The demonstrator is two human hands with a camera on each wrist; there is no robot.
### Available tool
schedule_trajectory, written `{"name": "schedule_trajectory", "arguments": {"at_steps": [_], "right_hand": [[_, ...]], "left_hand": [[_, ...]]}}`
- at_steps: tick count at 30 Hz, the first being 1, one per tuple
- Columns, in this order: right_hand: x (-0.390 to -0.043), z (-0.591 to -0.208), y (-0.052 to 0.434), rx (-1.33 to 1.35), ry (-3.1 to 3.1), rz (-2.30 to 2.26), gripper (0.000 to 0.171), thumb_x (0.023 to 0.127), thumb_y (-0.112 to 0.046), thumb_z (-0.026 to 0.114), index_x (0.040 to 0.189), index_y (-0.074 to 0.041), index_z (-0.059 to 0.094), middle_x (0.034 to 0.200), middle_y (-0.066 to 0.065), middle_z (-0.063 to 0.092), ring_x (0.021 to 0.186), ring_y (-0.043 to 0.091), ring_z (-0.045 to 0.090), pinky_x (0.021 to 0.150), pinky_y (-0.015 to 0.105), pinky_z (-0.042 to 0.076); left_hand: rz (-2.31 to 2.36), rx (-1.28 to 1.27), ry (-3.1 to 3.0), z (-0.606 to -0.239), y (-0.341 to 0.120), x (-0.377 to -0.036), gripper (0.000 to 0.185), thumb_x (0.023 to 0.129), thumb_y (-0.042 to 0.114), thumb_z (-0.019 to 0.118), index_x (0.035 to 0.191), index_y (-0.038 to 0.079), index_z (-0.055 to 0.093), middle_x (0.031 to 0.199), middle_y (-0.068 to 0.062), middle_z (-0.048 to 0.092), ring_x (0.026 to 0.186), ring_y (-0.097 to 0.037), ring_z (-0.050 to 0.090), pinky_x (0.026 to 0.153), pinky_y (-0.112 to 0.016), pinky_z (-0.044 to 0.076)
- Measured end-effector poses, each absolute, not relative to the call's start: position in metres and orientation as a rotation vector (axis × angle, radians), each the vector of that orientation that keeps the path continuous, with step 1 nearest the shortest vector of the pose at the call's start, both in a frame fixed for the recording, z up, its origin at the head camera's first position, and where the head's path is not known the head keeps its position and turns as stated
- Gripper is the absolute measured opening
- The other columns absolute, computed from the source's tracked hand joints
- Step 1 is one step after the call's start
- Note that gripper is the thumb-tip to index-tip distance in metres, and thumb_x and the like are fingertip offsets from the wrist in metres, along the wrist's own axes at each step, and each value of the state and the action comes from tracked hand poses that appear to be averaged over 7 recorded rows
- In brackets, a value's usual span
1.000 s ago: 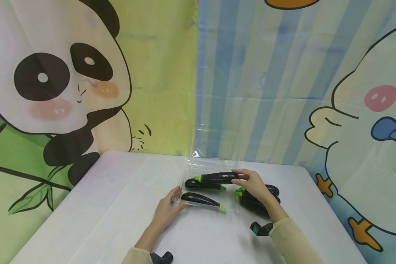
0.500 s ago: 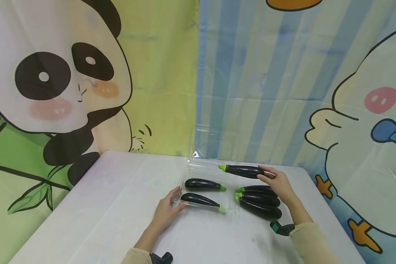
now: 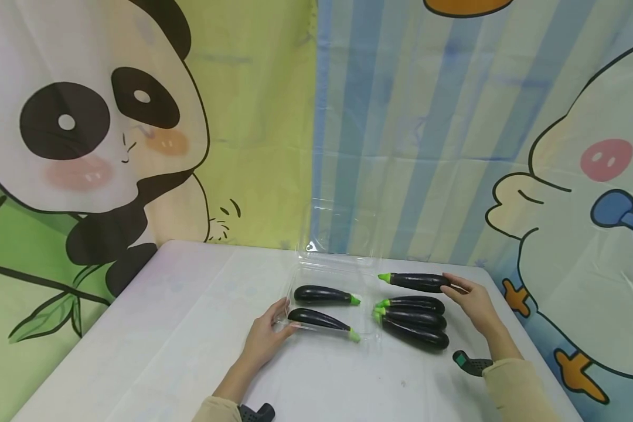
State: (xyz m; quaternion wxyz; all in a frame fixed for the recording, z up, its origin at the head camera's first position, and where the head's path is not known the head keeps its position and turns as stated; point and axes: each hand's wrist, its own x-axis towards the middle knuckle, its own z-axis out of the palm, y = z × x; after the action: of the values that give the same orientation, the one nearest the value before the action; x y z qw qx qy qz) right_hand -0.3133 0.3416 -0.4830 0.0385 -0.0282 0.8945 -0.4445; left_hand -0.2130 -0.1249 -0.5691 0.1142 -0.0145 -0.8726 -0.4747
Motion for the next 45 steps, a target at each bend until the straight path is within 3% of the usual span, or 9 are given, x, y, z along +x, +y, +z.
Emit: {"name": "schedule_trajectory", "arguments": {"at_steps": [14,22,29,33,40,42,45], "right_hand": [[-0.318,-0.500,0.347,0.021,2.714,-1.381,0.070,0.082,-0.054,0.054,0.138,-0.015,0.038,0.144,0.014,0.034,0.130,0.034,0.035,0.103,0.053,0.033],[-0.321,-0.500,0.338,-0.010,2.726,-1.351,0.069,0.084,-0.053,0.053,0.138,-0.013,0.038,0.144,0.017,0.032,0.132,0.039,0.028,0.103,0.058,0.029],[-0.341,-0.525,0.345,0.002,2.772,-1.353,0.069,0.079,-0.060,0.055,0.135,-0.021,0.044,0.141,0.014,0.039,0.130,0.036,0.031,0.101,0.057,0.032],[-0.349,-0.534,0.348,0.002,2.797,-1.299,0.072,0.080,-0.061,0.052,0.136,-0.019,0.041,0.140,0.017,0.039,0.128,0.039,0.033,0.099,0.059,0.033],[-0.334,-0.508,0.332,0.020,2.784,-1.278,0.071,0.083,-0.055,0.054,0.134,-0.006,0.041,0.135,0.023,0.041,0.123,0.039,0.039,0.095,0.057,0.039],[-0.332,-0.502,0.329,0.037,2.796,-1.249,0.069,0.082,-0.054,0.055,0.132,-0.007,0.044,0.133,0.022,0.044,0.121,0.038,0.042,0.087,0.056,0.044],[-0.332,-0.499,0.328,0.032,2.787,-1.219,0.068,0.084,-0.052,0.055,0.132,-0.006,0.044,0.133,0.022,0.044,0.121,0.038,0.042,0.087,0.056,0.045]], "left_hand": [[-1.399,-0.027,-2.570,-0.570,-0.126,-0.213,0.082,0.066,0.066,0.061,0.134,0.024,0.042,0.129,0.011,0.052,0.122,-0.014,0.048,0.104,-0.039,0.038],[-1.399,-0.038,-2.569,-0.569,-0.127,-0.213,0.081,0.067,0.065,0.061,0.134,0.023,0.042,0.130,0.010,0.051,0.122,-0.013,0.048,0.103,-0.038,0.039],[-1.397,-0.020,-2.583,-0.570,-0.127,-0.214,0.081,0.067,0.066,0.060,0.134,0.024,0.041,0.131,0.010,0.051,0.122,-0.013,0.048,0.103,-0.038,0.039],[-1.388,-0.020,-2.587,-0.569,-0.126,-0.213,0.082,0.067,0.066,0.060,0.134,0.023,0.041,0.131,0.010,0.051,0.122,-0.013,0.048,0.103,-0.037,0.039],[-1.394,-0.029,-2.581,-0.567,-0.125,-0.212,0.082,0.066,0.066,0.060,0.134,0.022,0.042,0.130,0.010,0.052,0.121,-0.014,0.049,0.103,-0.038,0.039],[-1.386,-0.030,-2.585,-0.567,-0.125,-0.212,0.082,0.067,0.066,0.060,0.134,0.022,0.042,0.130,0.009,0.052,0.121,-0.014,0.049,0.103,-0.038,0.039],[-1.376,-0.027,-2.591,-0.568,-0.124,-0.213,0.082,0.067,0.066,0.060,0.134,0.023,0.042,0.130,0.009,0.051,0.122,-0.014,0.048,0.103,-0.038,0.039]]}}
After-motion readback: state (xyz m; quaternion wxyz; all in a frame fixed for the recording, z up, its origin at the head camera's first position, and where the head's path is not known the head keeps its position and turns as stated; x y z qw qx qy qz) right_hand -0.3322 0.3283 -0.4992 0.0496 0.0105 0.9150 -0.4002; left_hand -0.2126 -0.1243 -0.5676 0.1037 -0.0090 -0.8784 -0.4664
